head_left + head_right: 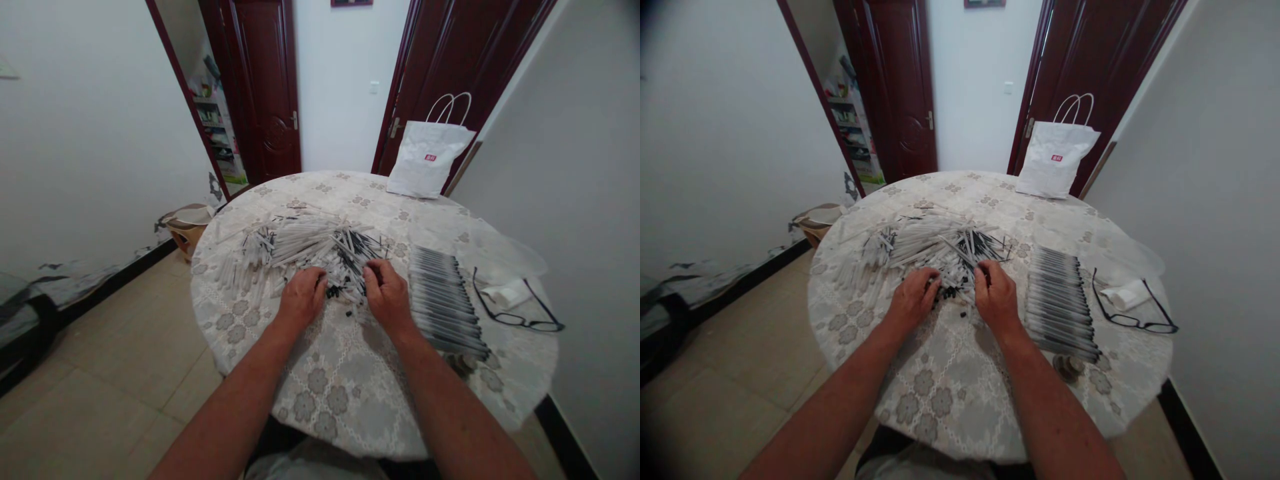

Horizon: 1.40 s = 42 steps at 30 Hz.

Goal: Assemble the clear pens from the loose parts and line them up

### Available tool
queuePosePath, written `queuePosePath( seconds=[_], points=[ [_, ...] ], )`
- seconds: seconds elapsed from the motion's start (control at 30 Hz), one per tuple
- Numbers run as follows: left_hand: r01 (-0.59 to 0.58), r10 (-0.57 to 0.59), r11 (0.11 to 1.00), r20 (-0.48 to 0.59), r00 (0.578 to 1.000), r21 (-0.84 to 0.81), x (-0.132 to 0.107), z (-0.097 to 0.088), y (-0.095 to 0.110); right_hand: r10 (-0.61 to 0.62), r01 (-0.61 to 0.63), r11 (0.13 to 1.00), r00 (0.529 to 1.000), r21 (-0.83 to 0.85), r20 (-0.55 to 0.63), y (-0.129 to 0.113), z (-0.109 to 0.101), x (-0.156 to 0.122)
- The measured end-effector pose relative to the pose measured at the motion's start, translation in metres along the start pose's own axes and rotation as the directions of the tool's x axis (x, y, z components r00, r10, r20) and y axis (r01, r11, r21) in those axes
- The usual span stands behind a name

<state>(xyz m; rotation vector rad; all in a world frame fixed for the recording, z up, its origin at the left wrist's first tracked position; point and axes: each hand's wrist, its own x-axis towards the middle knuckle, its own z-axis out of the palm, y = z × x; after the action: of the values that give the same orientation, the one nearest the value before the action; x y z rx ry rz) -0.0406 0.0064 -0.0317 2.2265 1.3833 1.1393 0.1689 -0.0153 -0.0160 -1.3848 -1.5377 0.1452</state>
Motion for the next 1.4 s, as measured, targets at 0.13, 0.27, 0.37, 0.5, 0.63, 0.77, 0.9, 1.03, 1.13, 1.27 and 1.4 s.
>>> queuePosePath(
  seconds=[0.13,0.27,0.37,0.5,0.63,0.77,0.9,1.03,1.13,1.27,1.4],
  points=[
    [0.218,-0.267,0.882,-0.062,0.962,-0.419,0.006,-0.010,-0.003,-0.047,0.046,0.999,0.999,0.020,0.029,-0.005,-0.001,-0.002],
    [0.345,-0.478,0.526,0.065,0.876,-0.777,0.014,-0.016,-0.009,-0.101,0.098,0.994,0.992,0.037,0.080,-0.009,0.000,-0.006],
    [0.266,-0.518,0.261,0.098,0.850,-0.928,0.018,-0.018,-0.011,-0.126,0.123,0.992,0.984,0.032,0.123,-0.011,0.003,-0.009],
    [0.198,-0.506,0.169,0.088,0.858,-0.965,0.019,-0.020,-0.011,-0.140,0.137,0.990,0.977,0.025,0.163,-0.012,0.009,-0.012],
    [0.175,-0.511,0.150,0.075,0.856,-0.973,0.018,-0.021,-0.011,-0.142,0.145,0.989,0.971,0.001,0.191,-0.012,0.013,-0.015],
    [0.154,-0.522,0.152,0.053,0.851,-0.976,0.019,-0.019,-0.013,-0.133,0.138,0.990,0.973,-0.012,0.189,-0.012,0.014,-0.015],
    [0.145,-0.532,0.173,0.031,0.846,-0.974,0.019,-0.016,-0.015,-0.132,0.136,0.991,0.978,-0.014,0.161,-0.013,0.013,-0.015],
    [0.144,-0.527,0.192,0.022,0.850,-0.971,0.019,-0.015,-0.015,-0.144,0.151,0.988,0.975,-0.029,0.172,-0.012,0.013,-0.015],
    [0.139,-0.539,0.180,0.021,0.842,-0.974,0.020,-0.015,-0.015,-0.141,0.151,0.988,0.972,-0.040,0.187,-0.011,0.014,-0.015],
    [0.137,-0.544,0.168,0.025,0.839,-0.976,0.020,-0.015,-0.014,-0.148,0.158,0.987,0.968,-0.034,0.204,-0.011,0.016,-0.017],
    [0.139,-0.528,0.165,0.032,0.849,-0.977,0.019,-0.014,-0.014,-0.153,0.164,0.986,0.967,-0.040,0.203,-0.011,0.018,-0.018]
  ],
)
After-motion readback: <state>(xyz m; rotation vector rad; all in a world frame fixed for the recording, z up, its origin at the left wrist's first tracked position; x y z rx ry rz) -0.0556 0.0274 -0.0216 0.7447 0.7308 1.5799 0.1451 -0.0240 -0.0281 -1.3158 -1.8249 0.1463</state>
